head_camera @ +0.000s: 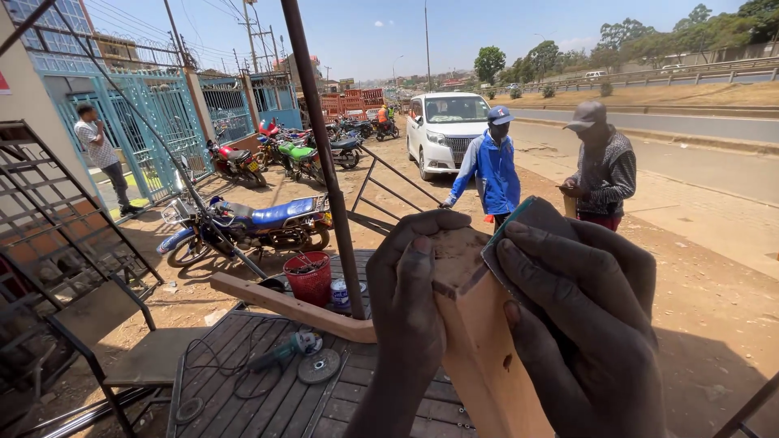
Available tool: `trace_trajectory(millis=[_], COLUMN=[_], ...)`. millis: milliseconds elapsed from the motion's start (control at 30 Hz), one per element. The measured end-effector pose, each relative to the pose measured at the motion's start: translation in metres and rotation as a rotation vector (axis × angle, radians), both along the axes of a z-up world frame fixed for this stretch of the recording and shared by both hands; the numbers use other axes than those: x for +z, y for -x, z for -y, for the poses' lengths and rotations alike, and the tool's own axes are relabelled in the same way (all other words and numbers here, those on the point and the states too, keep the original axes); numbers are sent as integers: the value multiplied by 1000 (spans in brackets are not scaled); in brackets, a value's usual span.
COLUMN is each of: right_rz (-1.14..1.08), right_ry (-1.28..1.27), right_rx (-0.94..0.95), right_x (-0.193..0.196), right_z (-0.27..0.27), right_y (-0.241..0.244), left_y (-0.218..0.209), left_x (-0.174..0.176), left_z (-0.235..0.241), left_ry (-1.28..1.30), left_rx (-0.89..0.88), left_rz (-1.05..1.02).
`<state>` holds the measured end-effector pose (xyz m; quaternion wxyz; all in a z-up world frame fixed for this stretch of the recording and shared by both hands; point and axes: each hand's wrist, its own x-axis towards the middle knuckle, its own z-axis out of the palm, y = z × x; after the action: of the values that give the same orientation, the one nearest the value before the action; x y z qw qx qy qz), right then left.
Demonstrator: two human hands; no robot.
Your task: Sanding a long wooden beam with sandpaper on a workbench in an outdoor fabrication area.
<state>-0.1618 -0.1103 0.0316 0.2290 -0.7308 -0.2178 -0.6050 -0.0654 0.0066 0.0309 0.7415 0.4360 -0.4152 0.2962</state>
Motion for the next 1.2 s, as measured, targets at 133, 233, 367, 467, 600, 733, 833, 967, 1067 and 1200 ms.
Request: trace_trajectory(millis=[133, 233, 367, 467, 600, 733, 833, 967, 1067, 1200], right_rz=[0, 27, 47, 38, 46, -13, 58, -21, -72, -364], right_ry=[29, 155, 166, 179, 234, 183, 207, 177, 125, -437], right_rx=[-85, -46, -61, -23, -53, 51, -22, 59, 158, 399], right_x=[-2, 0, 5, 16, 9, 15, 19, 18, 20, 10], right_z=[-8, 7, 6, 10, 2, 9, 5, 7, 4, 7], right_y=[3, -4, -7, -13, -8, -9, -11, -10, -15, -13], left_y=[0, 2, 0, -3, 0, 0, -6, -1, -9, -17], left_x=[4, 5, 9, 13, 16, 8, 20, 9, 15, 8], left_z=[-3, 3, 2, 2, -2, 1, 3, 1, -2, -5], left_ry=[-6, 12, 20, 4, -51, -5, -55, -13, -35, -15], left_rx=[14, 95, 193, 198, 239, 203, 259, 243, 276, 290], left_rz=[-32, -34, -37, -17, -10, -9, -1, -4, 31, 31])
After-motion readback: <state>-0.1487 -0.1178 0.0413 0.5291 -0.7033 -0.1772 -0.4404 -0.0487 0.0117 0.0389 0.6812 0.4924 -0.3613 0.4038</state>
